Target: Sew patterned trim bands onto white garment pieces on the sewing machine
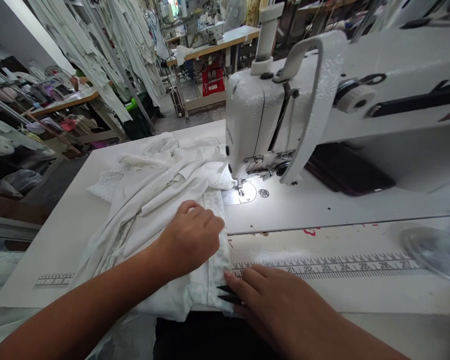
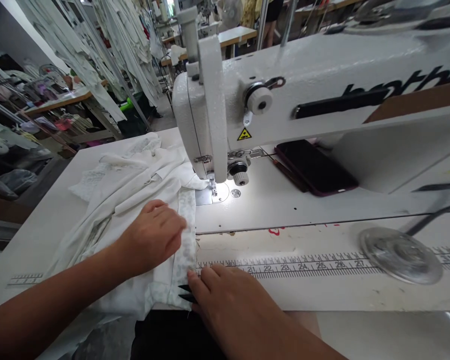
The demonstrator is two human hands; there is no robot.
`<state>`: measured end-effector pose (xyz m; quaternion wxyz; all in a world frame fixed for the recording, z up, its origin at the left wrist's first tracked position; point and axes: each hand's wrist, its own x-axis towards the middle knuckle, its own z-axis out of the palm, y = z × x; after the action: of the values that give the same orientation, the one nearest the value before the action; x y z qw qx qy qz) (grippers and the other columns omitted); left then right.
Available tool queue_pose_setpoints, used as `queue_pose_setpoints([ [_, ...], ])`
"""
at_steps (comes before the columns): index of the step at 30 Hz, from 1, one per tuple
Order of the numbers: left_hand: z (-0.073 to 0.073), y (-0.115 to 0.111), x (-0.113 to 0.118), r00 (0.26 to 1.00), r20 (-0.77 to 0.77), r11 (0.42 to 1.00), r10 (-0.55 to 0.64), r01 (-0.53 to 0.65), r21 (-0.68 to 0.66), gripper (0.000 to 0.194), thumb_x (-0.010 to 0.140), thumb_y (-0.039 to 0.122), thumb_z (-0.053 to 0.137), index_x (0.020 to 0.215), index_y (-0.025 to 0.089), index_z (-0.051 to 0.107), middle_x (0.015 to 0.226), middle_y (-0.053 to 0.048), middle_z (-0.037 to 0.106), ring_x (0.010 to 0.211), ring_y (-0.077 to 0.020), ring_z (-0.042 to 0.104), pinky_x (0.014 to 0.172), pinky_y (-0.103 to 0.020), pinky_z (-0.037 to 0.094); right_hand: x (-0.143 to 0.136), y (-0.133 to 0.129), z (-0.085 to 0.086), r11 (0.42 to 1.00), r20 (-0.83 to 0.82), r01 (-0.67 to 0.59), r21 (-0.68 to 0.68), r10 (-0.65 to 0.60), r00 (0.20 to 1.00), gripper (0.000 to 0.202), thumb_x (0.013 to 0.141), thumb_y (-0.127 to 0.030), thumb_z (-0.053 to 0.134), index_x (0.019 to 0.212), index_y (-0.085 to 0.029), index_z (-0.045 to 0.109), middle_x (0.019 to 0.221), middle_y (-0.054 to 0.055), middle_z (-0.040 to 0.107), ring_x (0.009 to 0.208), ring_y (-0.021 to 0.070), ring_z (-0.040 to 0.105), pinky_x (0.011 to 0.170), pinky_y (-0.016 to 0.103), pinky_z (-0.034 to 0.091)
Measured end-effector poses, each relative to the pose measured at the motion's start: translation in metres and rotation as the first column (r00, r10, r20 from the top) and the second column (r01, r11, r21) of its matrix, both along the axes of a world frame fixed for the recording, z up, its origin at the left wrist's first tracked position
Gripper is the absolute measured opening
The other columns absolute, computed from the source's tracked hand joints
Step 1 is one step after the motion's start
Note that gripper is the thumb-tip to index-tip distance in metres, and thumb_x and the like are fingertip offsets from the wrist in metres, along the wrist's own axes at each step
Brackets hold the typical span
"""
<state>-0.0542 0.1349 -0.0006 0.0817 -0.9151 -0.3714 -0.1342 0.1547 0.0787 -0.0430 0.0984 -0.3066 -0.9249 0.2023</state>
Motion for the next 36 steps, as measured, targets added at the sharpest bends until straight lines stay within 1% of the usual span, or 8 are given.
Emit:
queue_pose_setpoints([
  [4,0.004,-0.016,0.0,0.972,0.078,0.968,0.22,-0.209,-0.136,0.022,0.092,0.019,0.043,0.077,0.014,0.057,0.07,-0.004,0.06,0.068,-0.0184,0.055,0.08,-0.045,0.047,0.003,-0.001,0.001,0.999,-0.044,0.033,-0.021,-0.033,0.998,0.027,0.088,-0.019,0.057,0.115,-0.02,0.057,0.092,0.004,0.067,0.076,0.0227,0.061,0.063,0.037,0.048],
  [9,-0.004,-0.061,0.007,0.946,0.265,0.888,0.188,-0.049,-0.456,0.031,0.089,0.015,0.049,0.119,0.014,0.053,0.116,-0.013,0.061,0.111,-0.023,0.055,0.095,-0.041,0.051,0.018,0.006,0.017,0.94,-0.197,0.059,-0.335,-0.132,0.972,0.024,0.092,-0.021,0.05,0.114,-0.028,0.055,0.096,0.001,0.065,0.082,0.0168,0.062,0.07,0.031,0.051],
  [15,-0.014,-0.076,-0.006,0.919,0.361,0.911,0.161,0.003,-0.413,0.035,0.091,0.008,0.043,0.123,0.015,0.052,0.126,-0.014,0.059,0.123,-0.0234,0.05,0.104,-0.045,0.047,0.042,0.019,0.029,0.815,-0.218,0.172,-0.553,-0.341,0.914,0.023,0.095,-0.039,0.047,0.114,-0.03,0.054,0.099,0.003,0.065,0.086,0.0186,0.063,0.073,0.031,0.053],
  [22,-0.021,-0.078,-0.003,0.89,0.419,0.925,0.178,-0.005,-0.381,0.034,0.086,0.03,0.061,0.116,0.014,0.055,0.119,-0.016,0.063,0.12,-0.0286,0.055,0.102,-0.05,0.046,0.047,0.036,0.028,0.617,-0.331,0.385,-0.686,-0.736,0.591,0.036,0.091,-0.057,0.044,0.095,-0.024,0.057,0.076,0.002,0.062,0.07,0.0171,0.058,0.068,0.03,0.051],
  [25,-0.03,-0.084,0.005,0.952,0.294,0.915,0.083,0.044,-0.401,0.064,0.074,0.042,0.075,0.124,0.011,0.05,0.136,-0.023,0.051,0.134,-0.0377,0.039,0.109,-0.062,0.031,0.038,0.039,0.029,0.613,-0.284,0.42,-0.669,-0.734,0.617,0.04,0.091,-0.058,0.043,0.1,-0.023,0.058,0.082,0.004,0.064,0.073,0.0179,0.058,0.068,0.032,0.05],
  [28,-0.032,-0.091,0.001,0.906,0.41,0.874,0.1,0.117,-0.471,0.027,0.084,0.023,0.062,0.11,0.016,0.059,0.129,-0.016,0.06,0.128,-0.0303,0.049,0.109,-0.053,0.036,0.027,0.037,0.031,0.667,-0.262,0.389,-0.635,-0.66,0.704,0.044,0.088,-0.056,0.048,0.117,-0.024,0.057,0.097,0.006,0.065,0.08,0.0195,0.06,0.07,0.033,0.051],
  [31,-0.025,-0.095,-0.006,0.638,0.607,0.716,0.474,0.122,-0.687,0.016,0.092,0.024,0.051,0.101,0.019,0.062,0.114,-0.011,0.069,0.108,-0.0235,0.064,0.097,-0.041,0.049,0.012,0.034,0.031,0.711,-0.216,0.318,-0.627,-0.551,0.806,0.048,0.087,-0.045,0.054,0.131,-0.026,0.051,0.094,0.004,0.065,0.072,0.0179,0.058,0.066,0.035,0.052],
  [36,-0.02,-0.093,-0.006,-0.202,0.458,0.5,0.866,0.39,-0.773,0.031,0.087,0.045,0.061,0.102,0.017,0.06,0.095,-0.007,0.072,0.086,-0.0218,0.068,0.075,-0.032,0.053,-0.023,0.035,0.029,0.724,-0.299,0.156,-0.672,-0.458,0.838,0.051,0.088,-0.038,0.053,0.137,-0.029,0.045,0.118,0.006,0.062,0.087,0.0193,0.062,0.08,0.041,0.052],
])
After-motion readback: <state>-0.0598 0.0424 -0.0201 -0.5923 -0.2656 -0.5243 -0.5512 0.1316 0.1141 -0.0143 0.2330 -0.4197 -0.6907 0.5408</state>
